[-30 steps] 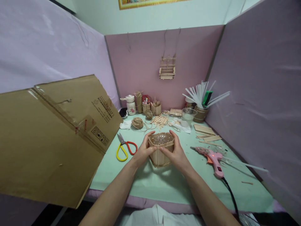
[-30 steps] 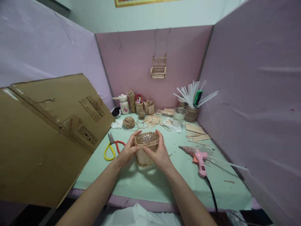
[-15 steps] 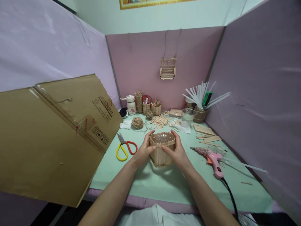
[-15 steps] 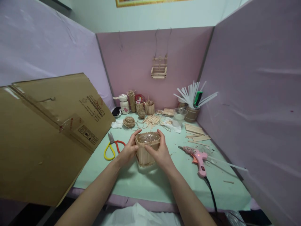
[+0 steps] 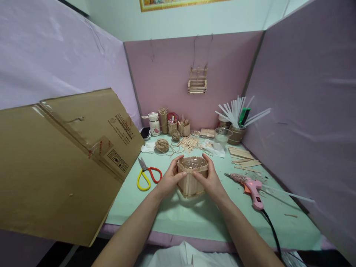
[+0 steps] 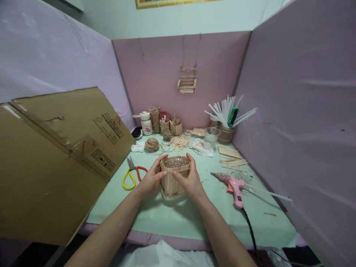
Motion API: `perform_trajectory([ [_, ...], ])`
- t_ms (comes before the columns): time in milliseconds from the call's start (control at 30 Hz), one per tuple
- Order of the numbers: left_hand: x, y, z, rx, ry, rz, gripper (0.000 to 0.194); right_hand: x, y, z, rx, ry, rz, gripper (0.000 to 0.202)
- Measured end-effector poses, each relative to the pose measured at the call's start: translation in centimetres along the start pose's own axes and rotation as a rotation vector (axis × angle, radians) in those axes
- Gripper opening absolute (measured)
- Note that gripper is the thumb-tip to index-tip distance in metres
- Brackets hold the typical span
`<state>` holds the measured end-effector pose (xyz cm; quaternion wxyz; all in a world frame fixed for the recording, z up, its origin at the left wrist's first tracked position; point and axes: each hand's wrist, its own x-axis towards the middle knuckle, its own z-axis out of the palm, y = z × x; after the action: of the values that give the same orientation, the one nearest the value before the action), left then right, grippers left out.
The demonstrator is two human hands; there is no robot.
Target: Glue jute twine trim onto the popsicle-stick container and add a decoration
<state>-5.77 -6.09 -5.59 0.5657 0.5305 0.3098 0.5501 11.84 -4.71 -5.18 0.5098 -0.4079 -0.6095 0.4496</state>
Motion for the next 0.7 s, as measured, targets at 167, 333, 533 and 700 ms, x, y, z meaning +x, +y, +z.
perform_trajectory([
  [167, -0.2, -0.1, 0.1, 0.017, 0.002, 0.011, 0.069, -0.2, -0.2, 0.1, -0.026, 0.015, -0.005, 0.089],
  [333, -0.3, 0.4, 0.5, 0.032, 0.007, 0.000, 0.076, -0.6, -0.5, 0.4, -0.040, 0.013, -0.027, 0.088],
  [533, -0.4, 0.9, 0.8, 0.086, 0.038, -0.002, 0.077, -0.8, -1.1, 0.6, -0.057, 0.017, -0.018, 0.088],
  [700, -0.4, 0.9, 0.9, 0.029, 0.051, -0.011, 0.079, -0.8, -1.4, 0.6, -0.052, -0.003, -0.004, 0.093],
])
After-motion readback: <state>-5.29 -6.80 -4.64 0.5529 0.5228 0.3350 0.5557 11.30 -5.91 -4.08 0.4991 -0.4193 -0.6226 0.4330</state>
